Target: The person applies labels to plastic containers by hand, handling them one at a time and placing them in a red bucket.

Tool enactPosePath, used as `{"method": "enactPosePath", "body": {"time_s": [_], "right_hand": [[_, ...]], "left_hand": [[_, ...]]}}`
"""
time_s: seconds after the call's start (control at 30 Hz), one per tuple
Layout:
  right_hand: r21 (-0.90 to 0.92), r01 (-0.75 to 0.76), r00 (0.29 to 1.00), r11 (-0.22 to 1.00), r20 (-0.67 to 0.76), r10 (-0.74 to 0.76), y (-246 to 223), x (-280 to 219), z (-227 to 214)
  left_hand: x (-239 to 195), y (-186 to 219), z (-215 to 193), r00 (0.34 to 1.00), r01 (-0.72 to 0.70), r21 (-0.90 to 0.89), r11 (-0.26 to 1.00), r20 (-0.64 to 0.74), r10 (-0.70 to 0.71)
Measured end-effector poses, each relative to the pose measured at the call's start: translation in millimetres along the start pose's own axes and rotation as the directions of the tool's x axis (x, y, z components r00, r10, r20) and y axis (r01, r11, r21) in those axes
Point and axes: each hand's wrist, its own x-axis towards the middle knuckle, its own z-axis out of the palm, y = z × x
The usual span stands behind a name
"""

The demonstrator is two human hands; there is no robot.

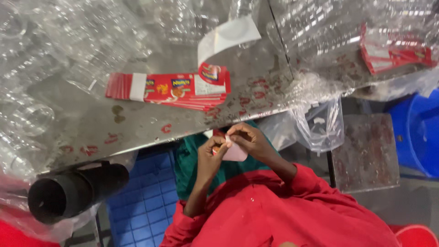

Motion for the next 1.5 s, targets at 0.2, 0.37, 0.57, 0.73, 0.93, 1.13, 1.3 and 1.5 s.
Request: {"method": "enactPosePath", "body": {"time_s": [0.2, 0.37, 0.57, 0.73, 0.93, 1.13, 1.3, 1.5], "right_hand": [[-0.602, 0.390, 0.892, 0.697, 0.058, -0.449, -27, -26, 2], [-0.679, 0.419, 0.833, 0.603, 0.022, -0.553, 0, -23, -7], [0.783, 0.102, 0.969, 0.614, -0.216, 0.115, 25, -2, -71], [0.115, 0.366, 0.853, 0.923, -0.439, -0.283, -21, -11, -65], [-0.438, 0.436, 0.875, 0.786, 0.412, -0.256, -29, -14, -12], [-0.557, 0.179, 0.938, 0.811, 0.346, 0.031, 8, -16, -28], [-0.621, 0.213, 0.962, 0.755, 0.268, -0.051, -10, -27, -42], [0.052, -0.010, 1.000, 0.999, 0.025, 0.009, 9, -41, -46]], "left_hand": [[-7, 35, 9, 0.993, -0.114, 0.167, 0.979, 0.015, 0.114], [-12, 54, 30, 0.899, -0.369, 0.655, 0.659, 0.073, 0.432], [-8, 37, 18, 0.962, -0.247, 0.412, 0.877, -0.007, 0.274], [-6, 0, 15, 0.986, -0.160, -0.230, 0.960, -0.081, 0.145], [2, 44, -41, 0.893, -0.236, -0.738, 0.632, -0.422, -0.159], [-25, 86, -58, 0.586, -0.098, 0.768, 0.633, -0.470, 0.660], [-4, 51, 23, 0.897, -0.443, 0.588, 0.677, 0.303, 0.323], [-10, 17, 20, 0.982, -0.051, 0.018, 0.999, 0.184, 0.047]]}}
